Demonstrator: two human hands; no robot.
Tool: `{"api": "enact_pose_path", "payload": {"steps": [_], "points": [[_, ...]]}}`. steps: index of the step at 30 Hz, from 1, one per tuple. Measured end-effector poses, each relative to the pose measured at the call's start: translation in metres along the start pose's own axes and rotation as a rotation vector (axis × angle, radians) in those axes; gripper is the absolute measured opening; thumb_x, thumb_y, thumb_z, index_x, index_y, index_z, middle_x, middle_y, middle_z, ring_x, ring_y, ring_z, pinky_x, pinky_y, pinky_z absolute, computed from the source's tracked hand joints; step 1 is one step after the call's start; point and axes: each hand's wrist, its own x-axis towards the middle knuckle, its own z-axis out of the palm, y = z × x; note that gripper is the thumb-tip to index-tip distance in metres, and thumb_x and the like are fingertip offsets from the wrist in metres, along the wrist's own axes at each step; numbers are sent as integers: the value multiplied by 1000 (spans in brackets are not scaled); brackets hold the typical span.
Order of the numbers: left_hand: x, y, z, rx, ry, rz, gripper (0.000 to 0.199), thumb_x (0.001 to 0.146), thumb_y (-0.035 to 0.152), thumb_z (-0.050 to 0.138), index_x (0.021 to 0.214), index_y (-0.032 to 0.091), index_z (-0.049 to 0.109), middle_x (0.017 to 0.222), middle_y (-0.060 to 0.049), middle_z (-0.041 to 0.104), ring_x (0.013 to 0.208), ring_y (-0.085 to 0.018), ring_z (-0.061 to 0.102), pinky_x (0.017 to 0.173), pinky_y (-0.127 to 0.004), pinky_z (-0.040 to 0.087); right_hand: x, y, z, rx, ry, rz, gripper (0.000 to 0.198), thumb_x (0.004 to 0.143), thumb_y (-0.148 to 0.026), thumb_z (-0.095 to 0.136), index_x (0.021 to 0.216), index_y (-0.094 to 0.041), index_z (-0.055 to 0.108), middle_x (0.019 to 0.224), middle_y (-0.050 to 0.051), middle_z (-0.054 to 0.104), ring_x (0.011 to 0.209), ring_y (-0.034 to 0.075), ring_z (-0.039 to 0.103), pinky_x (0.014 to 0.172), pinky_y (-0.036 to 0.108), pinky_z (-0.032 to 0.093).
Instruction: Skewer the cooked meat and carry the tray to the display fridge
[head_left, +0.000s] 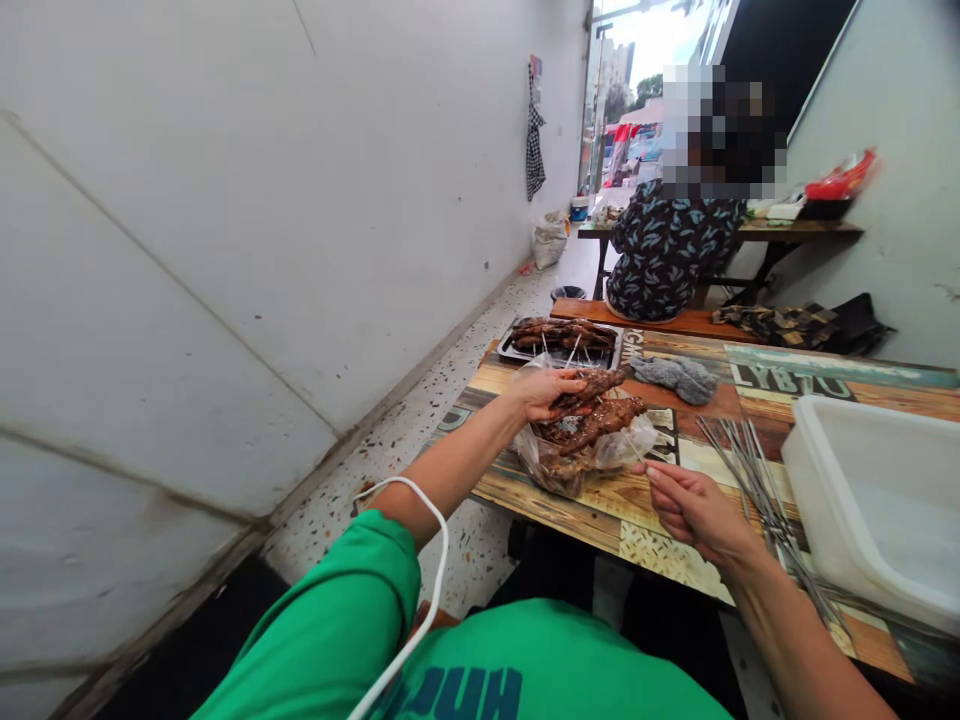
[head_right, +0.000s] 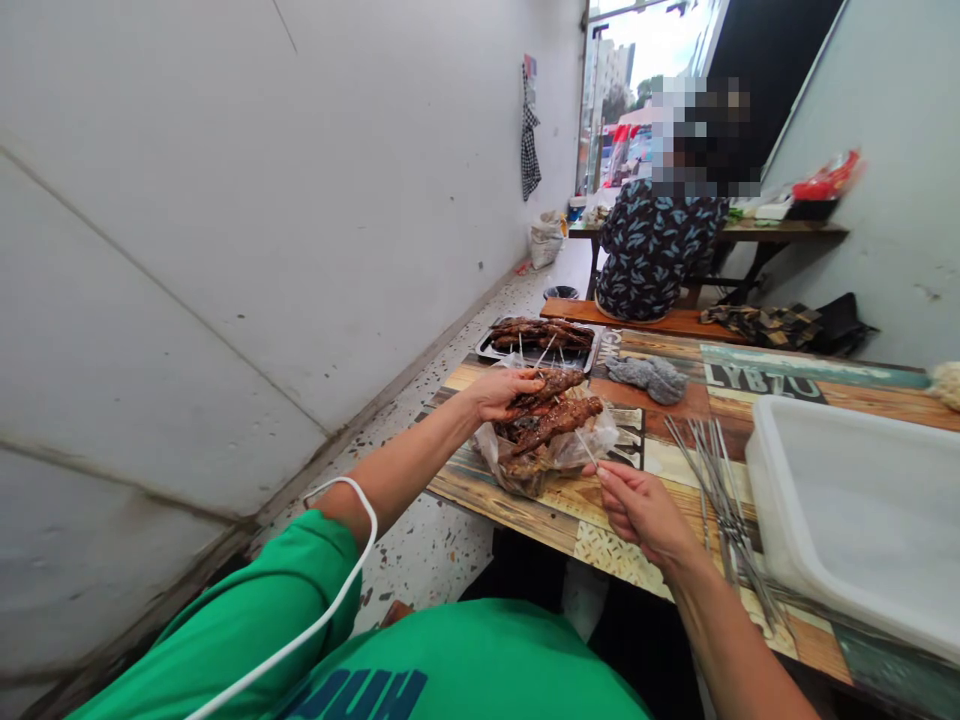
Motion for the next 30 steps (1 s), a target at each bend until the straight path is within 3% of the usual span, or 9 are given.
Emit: {"api": "enact_pose_path", "payload": {"steps": [6,12,21,24,27,30], "points": [[-2,-1,1,10,2,0,32,83,6,62,113,16,65,92,-7,72,74,-14,69,72,-30,58,-1,-4,6,-84,89,-37,72,59,-66,77,104,-13,57,50,-14,26,40,0,17,39,16,9],[1,-3,-6,39,0,-8,31,82,8,64,113,16,64,84,-5,70,67,-15,68,62,-27,57,2,-6,7,-66,77,-12,73,59,-65,77,107,-14,57,50,-14,27,40,0,16,39,17,8],[1,0,-10,-4,-3,-63,11,88,15,59,97,13,65,80,-5,71,67,-15,68,68,-30,56,3,-13,5,-107,78,-37,75,58,-66,78,106,-13,56,50,-15,25,40,0,16,39,16,9],[3,-3,-10,-43,35,-87,15,91,22,57,89,11,66,76,-7,71,66,-15,67,68,-29,56,3,-18,3,-129,99,-50,77,58,-68,76,107,-13,55,50,-15,26,39,0,17,38,17,10],[8,-8,-11,-73,82,-31,12,90,21,60,86,12,66,73,-5,71,62,-14,67,67,-28,56,4,-22,1,-163,99,-50,77,58,-69,75,107,-13,55,51,-14,27,40,0,17,38,17,10],[13,-10,-10,-100,45,40,9,87,19,63,92,14,69,78,-5,73,64,-15,68,64,-28,56,5,-24,-1,-181,93,-49,75,60,-68,74,107,-13,55,51,-15,27,40,0,16,38,17,9]]}}
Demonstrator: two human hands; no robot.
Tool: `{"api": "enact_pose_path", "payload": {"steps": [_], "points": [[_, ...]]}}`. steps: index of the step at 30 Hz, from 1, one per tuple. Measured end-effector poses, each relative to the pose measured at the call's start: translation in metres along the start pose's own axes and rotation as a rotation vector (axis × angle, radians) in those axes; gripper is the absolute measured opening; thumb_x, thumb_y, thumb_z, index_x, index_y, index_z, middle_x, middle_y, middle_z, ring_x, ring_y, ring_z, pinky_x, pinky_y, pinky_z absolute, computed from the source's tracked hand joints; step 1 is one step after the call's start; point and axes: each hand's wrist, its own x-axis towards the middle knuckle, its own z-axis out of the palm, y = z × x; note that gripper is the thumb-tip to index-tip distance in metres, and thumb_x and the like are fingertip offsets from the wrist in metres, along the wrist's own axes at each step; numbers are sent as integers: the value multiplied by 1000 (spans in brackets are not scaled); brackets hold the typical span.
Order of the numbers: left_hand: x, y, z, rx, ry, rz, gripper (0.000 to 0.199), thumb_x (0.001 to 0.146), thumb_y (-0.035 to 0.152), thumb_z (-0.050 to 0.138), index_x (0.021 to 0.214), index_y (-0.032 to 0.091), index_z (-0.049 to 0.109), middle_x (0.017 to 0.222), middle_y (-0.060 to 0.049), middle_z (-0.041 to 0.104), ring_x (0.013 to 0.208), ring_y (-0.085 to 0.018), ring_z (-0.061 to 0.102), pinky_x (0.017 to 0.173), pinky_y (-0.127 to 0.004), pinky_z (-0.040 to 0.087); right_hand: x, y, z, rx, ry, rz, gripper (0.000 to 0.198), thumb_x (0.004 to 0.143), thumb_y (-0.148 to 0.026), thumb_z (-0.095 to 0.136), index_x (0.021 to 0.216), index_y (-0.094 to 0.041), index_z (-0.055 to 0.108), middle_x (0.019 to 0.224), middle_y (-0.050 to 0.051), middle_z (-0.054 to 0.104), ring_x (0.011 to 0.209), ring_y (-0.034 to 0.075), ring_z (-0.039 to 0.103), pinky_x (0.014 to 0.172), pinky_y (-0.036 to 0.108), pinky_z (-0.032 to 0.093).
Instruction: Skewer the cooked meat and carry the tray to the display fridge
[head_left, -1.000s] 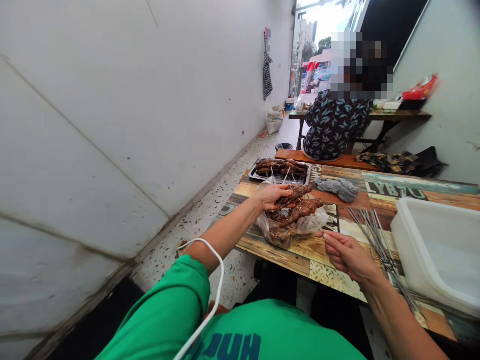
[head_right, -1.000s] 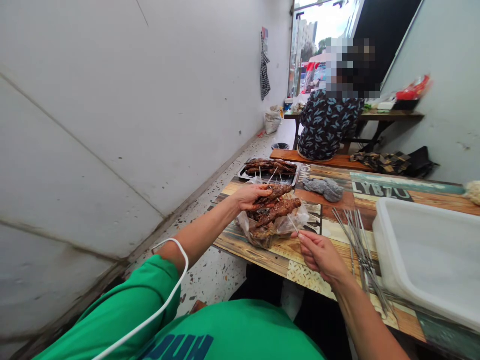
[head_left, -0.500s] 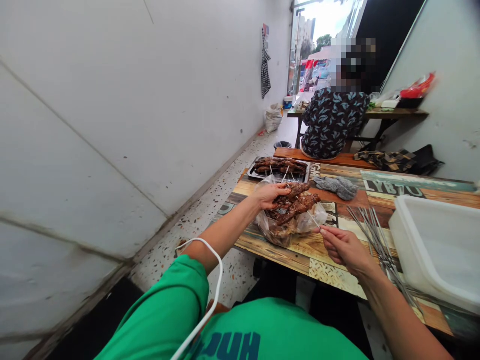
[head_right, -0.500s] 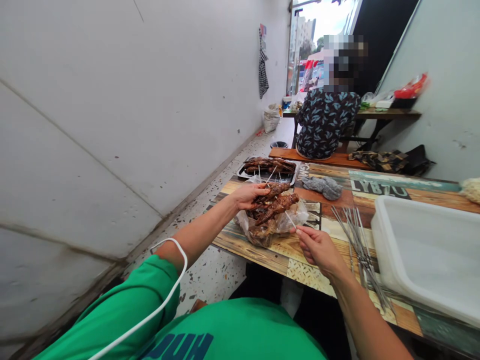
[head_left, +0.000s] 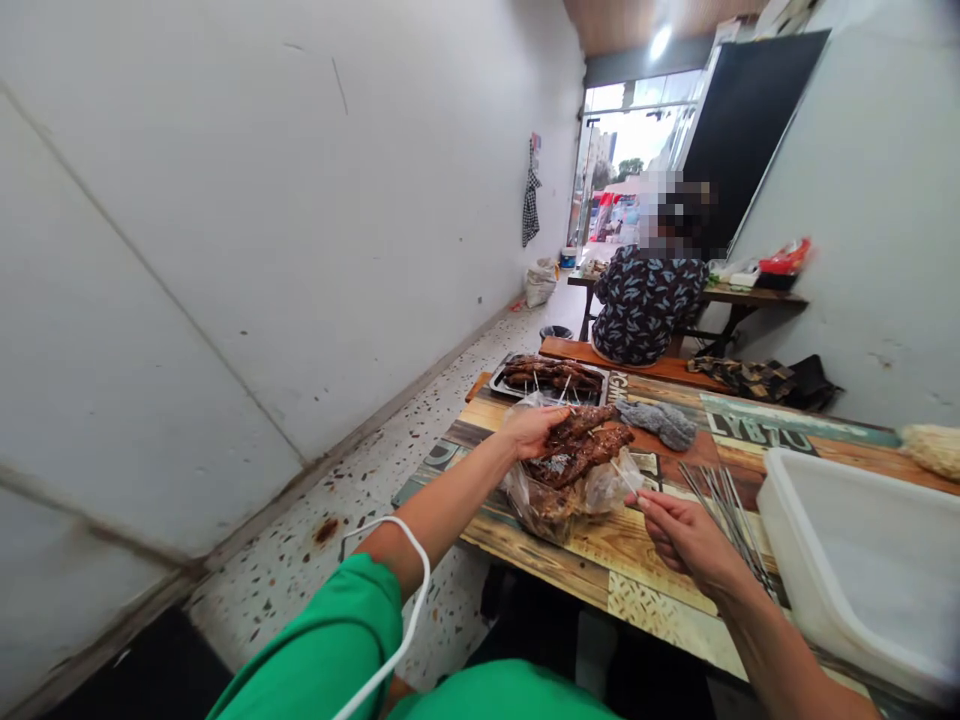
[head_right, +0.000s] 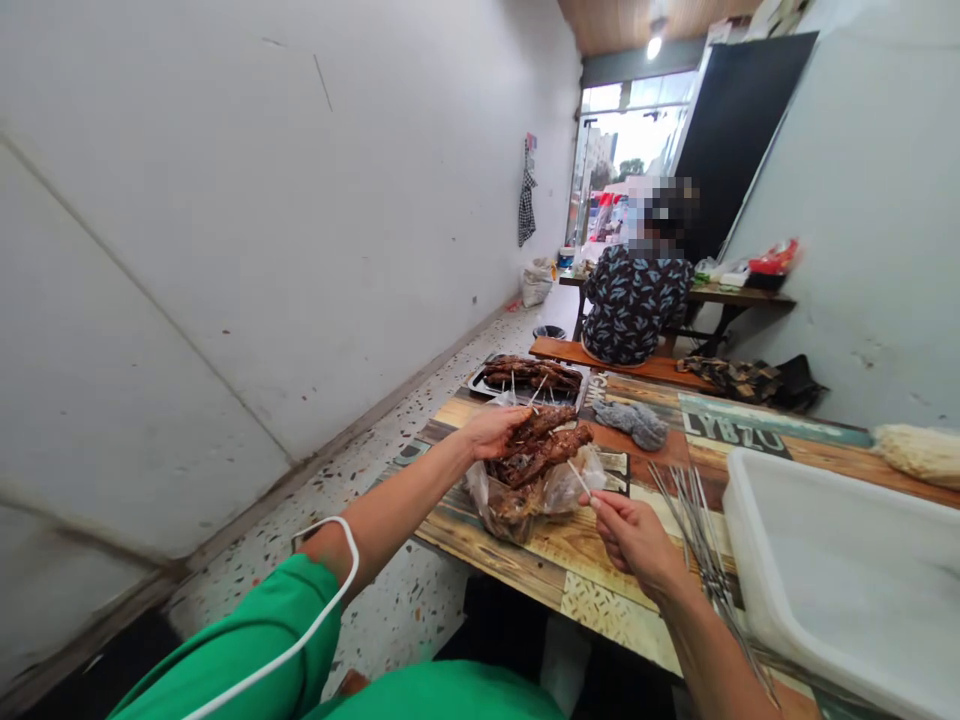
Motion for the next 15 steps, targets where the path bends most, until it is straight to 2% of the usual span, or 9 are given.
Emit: {"api": "enact_pose_path", "payload": {"steps": [7,15], "points": [[2,2,5,6,-25,9,11,82,11,65,92,13,70,74,-5,73,62,-14,67,64,-26,56,-4,0,2,4,-19,35,72,59,-66,75,106,-15,55,49,-15,26,38,0,15,37,17,8],[3,3,10,58,-10,-26,7,84,15,64,89,12,68,80,-6,73,67,-15,67,66,-28,55,-5,-2,4,22,-9,12,67,60,-64,76,102,-16,58,50,-14,28,39,0,16,38,17,10]]}}
